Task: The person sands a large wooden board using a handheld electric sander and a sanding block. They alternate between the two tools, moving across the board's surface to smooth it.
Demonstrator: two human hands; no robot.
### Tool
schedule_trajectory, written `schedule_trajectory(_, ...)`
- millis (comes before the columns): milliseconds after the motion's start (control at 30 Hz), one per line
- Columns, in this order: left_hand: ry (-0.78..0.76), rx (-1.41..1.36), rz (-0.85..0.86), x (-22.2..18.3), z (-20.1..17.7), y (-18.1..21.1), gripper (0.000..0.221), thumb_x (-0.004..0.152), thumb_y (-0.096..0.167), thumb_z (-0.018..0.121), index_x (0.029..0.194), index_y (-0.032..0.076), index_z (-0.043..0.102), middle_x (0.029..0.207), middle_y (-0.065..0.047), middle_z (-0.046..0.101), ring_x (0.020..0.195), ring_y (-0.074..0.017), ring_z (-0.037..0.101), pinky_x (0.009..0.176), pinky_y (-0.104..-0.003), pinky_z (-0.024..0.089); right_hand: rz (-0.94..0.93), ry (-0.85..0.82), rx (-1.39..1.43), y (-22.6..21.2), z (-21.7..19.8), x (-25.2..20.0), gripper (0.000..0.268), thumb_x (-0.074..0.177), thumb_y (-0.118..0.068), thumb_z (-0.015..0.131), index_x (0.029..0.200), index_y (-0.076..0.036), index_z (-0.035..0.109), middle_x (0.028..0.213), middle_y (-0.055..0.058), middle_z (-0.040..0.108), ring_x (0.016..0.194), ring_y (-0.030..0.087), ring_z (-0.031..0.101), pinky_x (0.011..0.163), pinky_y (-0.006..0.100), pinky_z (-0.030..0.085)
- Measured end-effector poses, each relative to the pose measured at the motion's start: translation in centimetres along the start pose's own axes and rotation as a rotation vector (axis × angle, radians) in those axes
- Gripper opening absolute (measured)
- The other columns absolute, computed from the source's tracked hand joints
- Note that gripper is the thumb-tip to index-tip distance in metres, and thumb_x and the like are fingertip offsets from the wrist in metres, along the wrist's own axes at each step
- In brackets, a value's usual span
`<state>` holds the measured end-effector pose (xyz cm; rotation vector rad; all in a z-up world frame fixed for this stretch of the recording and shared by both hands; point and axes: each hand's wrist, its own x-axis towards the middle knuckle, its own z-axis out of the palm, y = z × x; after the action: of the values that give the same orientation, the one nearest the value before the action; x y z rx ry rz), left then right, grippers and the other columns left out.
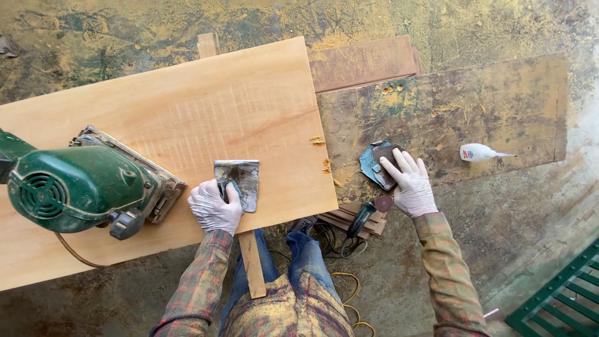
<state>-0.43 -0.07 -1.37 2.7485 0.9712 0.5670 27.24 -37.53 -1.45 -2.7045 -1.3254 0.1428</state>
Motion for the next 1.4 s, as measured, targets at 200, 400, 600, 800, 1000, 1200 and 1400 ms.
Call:
schedule_trajectory(200, -0.001, -0.043, -0.016, 0.2, -0.2, 0.1, 0.030, 0.089, 0.018, 0.077, 0.105, 0.007, 0.054, 0.095, -0.013, 0.060, 0.093, -0.0370, 0.057, 0.083, -0.054, 0.042, 0.015, 0.083, 0.086, -0.5, -0.3, 1.1, 0.072, 0.080, -0.011, 0.061, 0.151, -0.015, 0.052, 0.144, 0.015, 0.057, 0.127, 0.032, 0.058, 0.105, 0.049, 0.043)
schedule_trajectory(400, -0.012, -0.020, -0.021, 0.5, -0.5, 0.4, 0.026, 0.089, 0.019, 0.074, 0.102, 0.008, 0.055, 0.093, -0.014, 0.060, 0.093, -0.0366, 0.057, 0.083, -0.054, 0.043, 0.275, 0.140, 0.193, -2.0, 2.7, 3.9, 0.039, 0.098, -0.020, 0.074, 0.136, -0.024, 0.069, 0.115, 0.008, 0.068, 0.109, 0.028, 0.062, 0.094, 0.042, 0.049)
schedule_trajectory(600, -0.003, -0.019, -0.018, 0.5, -0.4, 0.3, 0.024, 0.088, 0.020, 0.073, 0.100, 0.008, 0.056, 0.093, -0.013, 0.061, 0.092, -0.0362, 0.057, 0.082, -0.054, 0.043, -0.024, 0.381, 0.644, -9.7, -3.5, 8.7, 0.039, 0.100, -0.004, 0.062, 0.139, -0.009, 0.066, 0.128, 0.015, 0.067, 0.118, 0.033, 0.063, 0.100, 0.043, 0.053)
schedule_trajectory(800, -0.001, -0.022, -0.016, 0.3, -0.2, 0.2, 0.025, 0.088, 0.020, 0.074, 0.101, 0.008, 0.056, 0.094, -0.012, 0.059, 0.092, -0.0353, 0.057, 0.083, -0.053, 0.043, -0.193, 0.227, 0.111, -13.0, -2.5, 10.7, 0.063, 0.070, -0.005, 0.070, 0.133, -0.010, 0.065, 0.119, 0.007, 0.062, 0.107, 0.027, 0.058, 0.084, 0.043, 0.046)
schedule_trajectory(1000, 0.006, -0.029, -0.021, 0.4, -0.2, 0.2, 0.027, 0.086, 0.021, 0.075, 0.100, 0.009, 0.056, 0.094, -0.011, 0.059, 0.092, -0.0352, 0.057, 0.082, -0.053, 0.043, -0.190, 0.193, 0.110, -12.8, -1.4, 9.6, 0.064, 0.077, -0.010, 0.070, 0.140, -0.007, 0.060, 0.110, 0.005, 0.055, 0.096, 0.026, 0.053, 0.081, 0.043, 0.041)
schedule_trajectory(1200, -0.048, -0.044, -0.042, 0.4, -0.1, 0.0, 0.026, 0.088, 0.022, 0.075, 0.099, 0.009, 0.055, 0.093, -0.011, 0.059, 0.092, -0.0345, 0.056, 0.082, -0.053, 0.043, -0.179, 0.189, 0.104, -13.5, 0.0, 8.7, 0.061, 0.080, -0.008, 0.068, 0.141, -0.006, 0.060, 0.109, 0.003, 0.056, 0.095, 0.024, 0.054, 0.080, 0.041, 0.041)
schedule_trajectory(1400, -0.034, -0.025, -0.022, 0.6, -0.5, 0.2, 0.027, 0.088, 0.020, 0.074, 0.101, 0.008, 0.054, 0.093, -0.011, 0.059, 0.091, -0.0339, 0.056, 0.082, -0.052, 0.043, -0.140, 0.114, 0.059, -13.5, 0.0, 9.1, 0.058, 0.081, -0.005, 0.068, 0.139, -0.005, 0.065, 0.106, 0.004, 0.060, 0.093, 0.024, 0.057, 0.079, 0.041, 0.043)
